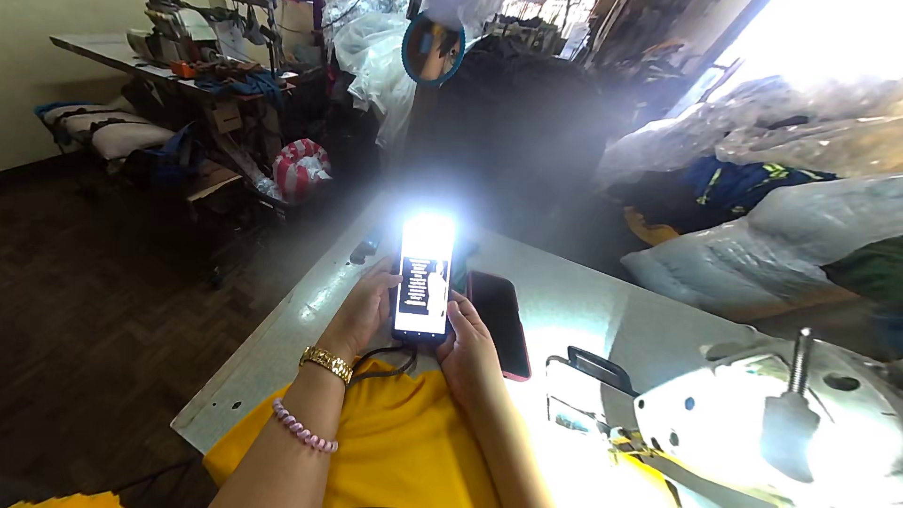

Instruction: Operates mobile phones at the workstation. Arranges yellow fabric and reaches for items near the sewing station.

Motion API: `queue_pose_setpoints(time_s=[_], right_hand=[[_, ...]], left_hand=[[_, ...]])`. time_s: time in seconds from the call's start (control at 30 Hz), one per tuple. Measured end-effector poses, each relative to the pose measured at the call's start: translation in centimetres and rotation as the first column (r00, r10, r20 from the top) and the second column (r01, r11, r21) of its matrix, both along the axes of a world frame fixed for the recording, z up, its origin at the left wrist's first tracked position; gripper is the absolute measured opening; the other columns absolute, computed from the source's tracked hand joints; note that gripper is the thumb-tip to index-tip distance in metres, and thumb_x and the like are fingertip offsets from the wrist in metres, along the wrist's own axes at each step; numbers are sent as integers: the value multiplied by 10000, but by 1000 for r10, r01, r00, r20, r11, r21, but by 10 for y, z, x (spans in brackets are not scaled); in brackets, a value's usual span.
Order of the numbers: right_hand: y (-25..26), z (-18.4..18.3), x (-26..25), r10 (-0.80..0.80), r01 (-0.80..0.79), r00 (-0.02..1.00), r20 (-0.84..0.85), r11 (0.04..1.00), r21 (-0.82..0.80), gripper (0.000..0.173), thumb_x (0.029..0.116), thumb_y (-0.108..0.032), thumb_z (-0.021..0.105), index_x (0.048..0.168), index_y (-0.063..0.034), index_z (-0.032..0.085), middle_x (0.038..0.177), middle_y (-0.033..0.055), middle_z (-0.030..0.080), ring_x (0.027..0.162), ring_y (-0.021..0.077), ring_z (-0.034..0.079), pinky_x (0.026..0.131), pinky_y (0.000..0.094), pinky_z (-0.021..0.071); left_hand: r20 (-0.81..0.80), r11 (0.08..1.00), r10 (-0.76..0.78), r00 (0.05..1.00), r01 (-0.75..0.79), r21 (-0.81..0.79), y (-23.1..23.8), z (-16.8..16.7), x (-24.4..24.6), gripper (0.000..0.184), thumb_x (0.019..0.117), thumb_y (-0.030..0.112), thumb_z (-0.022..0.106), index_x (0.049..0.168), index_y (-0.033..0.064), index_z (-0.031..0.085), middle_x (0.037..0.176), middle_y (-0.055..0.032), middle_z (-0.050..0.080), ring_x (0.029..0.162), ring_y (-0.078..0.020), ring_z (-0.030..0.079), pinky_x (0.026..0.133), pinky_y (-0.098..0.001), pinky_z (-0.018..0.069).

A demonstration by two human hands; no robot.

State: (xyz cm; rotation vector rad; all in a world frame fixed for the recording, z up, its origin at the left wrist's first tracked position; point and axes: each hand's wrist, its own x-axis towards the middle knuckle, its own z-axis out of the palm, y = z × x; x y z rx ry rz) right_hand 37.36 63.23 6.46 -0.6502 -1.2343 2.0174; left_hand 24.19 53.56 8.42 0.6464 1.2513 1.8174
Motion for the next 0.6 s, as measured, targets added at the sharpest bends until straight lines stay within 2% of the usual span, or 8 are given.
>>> queue_pose_setpoints(time_s=[0.3, 0.6], right_hand=[[0, 0, 0, 10, -10, 1000, 1, 1000, -2, 329, 1114, -138, 344, 1324, -56, 583, 1123, 136, 697, 991, 207, 708, 871, 400, 598], [0, 0, 0, 11, -11, 1000, -1, 1000, -8, 328, 1115, -138, 341, 1314, -63, 590, 1119, 117, 700, 991, 185, 706, 870, 375, 596]], left_hand=[[-4, 1000, -12, 1000, 12, 22, 1, 0, -1, 514, 1056, 238, 343, 1568, 201, 365, 1419, -75, 585, 1171, -179, 640, 930, -395, 554], [24, 1000, 15, 1000, -14, -4, 1, 1, 0, 516, 1066, 260, 354, 1577, 188, 348, 1421, -83, 582, 1174, -185, 634, 924, -394, 553]])
